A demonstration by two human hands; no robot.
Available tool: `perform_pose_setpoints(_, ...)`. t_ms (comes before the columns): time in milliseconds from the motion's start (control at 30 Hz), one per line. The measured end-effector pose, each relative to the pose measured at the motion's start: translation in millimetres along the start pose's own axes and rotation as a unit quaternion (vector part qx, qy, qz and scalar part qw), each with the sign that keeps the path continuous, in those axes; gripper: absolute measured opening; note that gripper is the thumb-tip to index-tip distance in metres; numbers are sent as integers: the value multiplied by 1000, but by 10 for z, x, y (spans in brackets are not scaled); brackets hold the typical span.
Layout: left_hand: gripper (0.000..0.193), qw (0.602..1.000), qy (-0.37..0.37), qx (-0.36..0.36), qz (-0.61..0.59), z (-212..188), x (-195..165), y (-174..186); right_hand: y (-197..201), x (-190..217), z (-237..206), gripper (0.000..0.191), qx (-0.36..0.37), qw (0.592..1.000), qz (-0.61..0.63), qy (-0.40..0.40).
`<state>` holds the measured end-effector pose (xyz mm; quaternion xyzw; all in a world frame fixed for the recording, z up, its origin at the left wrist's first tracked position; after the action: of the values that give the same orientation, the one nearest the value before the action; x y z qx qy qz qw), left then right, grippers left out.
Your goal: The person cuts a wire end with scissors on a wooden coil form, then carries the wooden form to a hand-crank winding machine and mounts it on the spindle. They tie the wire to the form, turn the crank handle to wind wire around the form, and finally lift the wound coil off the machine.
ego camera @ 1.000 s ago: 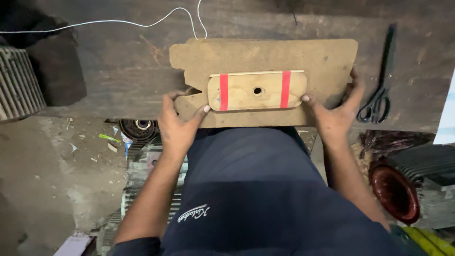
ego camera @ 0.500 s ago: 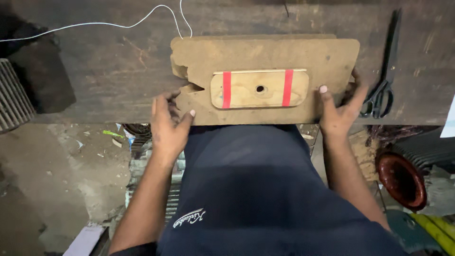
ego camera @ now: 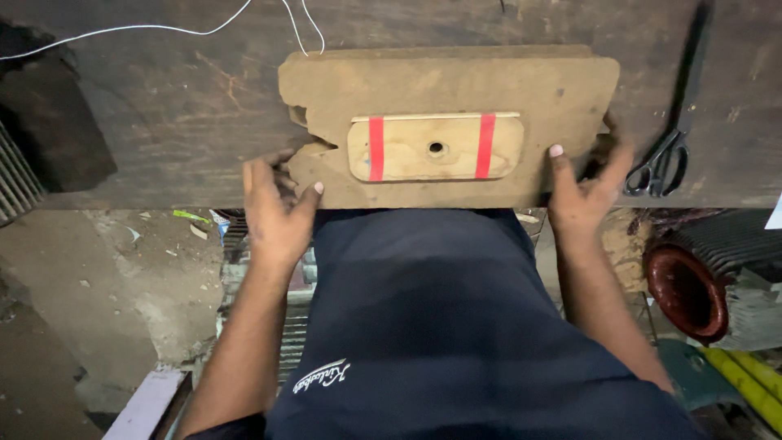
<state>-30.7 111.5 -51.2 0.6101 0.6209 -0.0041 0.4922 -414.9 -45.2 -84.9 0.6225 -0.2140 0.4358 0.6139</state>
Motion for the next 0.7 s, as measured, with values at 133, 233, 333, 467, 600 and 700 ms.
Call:
perform_pose_setpoints(133, 53, 1000, -21, 2, -13, 30, -30, -14, 15, -47, 26, 65, 4, 999, -42, -2)
perform_pose_setpoints(233, 54, 1000, -19, 5, -13, 46, -34, -12, 18, -44, 46, 65, 12, 998, -61, 25)
perform_pose_setpoints(333, 54, 1000, -26, 2, -11, 55, -32, -2, 14, -36, 73, 66, 19, 995, -92, 27)
perform_pose_setpoints(467, 55, 999, -49, -2, 0, 59, -39, 8, 12, -29, 91, 67, 17, 998, -64, -21)
perform_pose_setpoints(600, 55, 1000, -13, 12, -8, 66, -38, 9, 18, 24, 105, 62, 25, 998, -60, 4)
perform_pose_setpoints(700, 54, 1000, -23, 13, -10, 58, -77, 17, 9, 33, 117, 63, 26, 998, -48, -4)
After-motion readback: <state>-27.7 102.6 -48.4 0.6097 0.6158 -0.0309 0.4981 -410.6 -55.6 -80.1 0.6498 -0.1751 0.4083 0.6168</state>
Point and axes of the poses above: each hand's wrist, its own z-axis towards the middle knuckle, its own y-axis out of the back of the hand, x = y × z, the point moved 3 cm from there along z, towards the middle knuckle, and after that the axes turned 13 degrees about y, right-handed, at the moved point
